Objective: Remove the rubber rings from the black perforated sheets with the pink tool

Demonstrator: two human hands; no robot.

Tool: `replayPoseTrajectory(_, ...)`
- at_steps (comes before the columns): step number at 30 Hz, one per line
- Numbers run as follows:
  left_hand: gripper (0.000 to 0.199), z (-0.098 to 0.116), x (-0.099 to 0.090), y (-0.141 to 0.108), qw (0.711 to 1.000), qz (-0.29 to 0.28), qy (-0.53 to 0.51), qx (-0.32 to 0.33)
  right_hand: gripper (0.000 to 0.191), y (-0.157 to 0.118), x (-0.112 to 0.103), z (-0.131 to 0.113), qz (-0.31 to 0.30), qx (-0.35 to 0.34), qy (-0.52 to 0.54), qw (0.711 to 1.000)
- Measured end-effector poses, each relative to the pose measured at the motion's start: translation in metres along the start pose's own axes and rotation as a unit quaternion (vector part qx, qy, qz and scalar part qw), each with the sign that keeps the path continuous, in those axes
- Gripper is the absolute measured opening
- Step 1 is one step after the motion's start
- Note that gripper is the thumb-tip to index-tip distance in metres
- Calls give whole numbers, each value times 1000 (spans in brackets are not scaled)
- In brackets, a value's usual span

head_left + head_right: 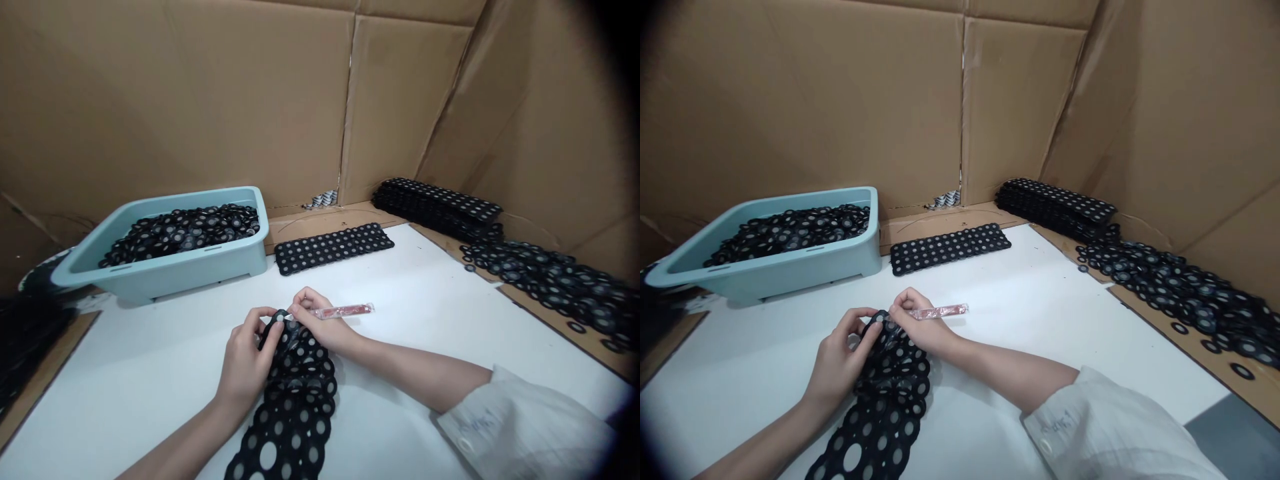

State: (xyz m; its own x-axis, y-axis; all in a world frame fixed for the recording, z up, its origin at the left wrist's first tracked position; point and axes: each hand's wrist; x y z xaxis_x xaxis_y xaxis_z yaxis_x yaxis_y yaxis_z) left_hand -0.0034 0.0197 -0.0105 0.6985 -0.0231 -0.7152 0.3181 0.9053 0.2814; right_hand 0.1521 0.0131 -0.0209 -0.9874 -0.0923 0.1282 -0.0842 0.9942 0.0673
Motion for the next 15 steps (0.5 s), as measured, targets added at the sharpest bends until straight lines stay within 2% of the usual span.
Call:
replayPoseTrajectory(5, 18, 0, 0, 1, 998, -9, -62, -12, 20, 1, 0, 0, 4, 2, -18, 1000)
replayPoseTrajectory(9, 18, 0, 1, 1, 997, 8, -73, -16, 20, 2, 0, 0, -5, -1, -23, 1000)
replayPoseTrajectory(15, 22, 2, 0, 1, 987, -10, -148, -59, 18, 2, 0, 0, -9, -6, -22, 1000)
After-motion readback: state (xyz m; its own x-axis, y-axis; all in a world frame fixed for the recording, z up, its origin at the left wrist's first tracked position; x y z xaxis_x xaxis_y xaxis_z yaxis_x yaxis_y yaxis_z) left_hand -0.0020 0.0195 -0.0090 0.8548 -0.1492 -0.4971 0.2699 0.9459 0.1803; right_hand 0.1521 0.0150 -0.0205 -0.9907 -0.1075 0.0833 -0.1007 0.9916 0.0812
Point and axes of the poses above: each hand's wrist, its own y-axis towards the middle knuckle, its own x-axis out of the palm, z = x × y, and after that the axes turned 3 degrees about x, right-handed
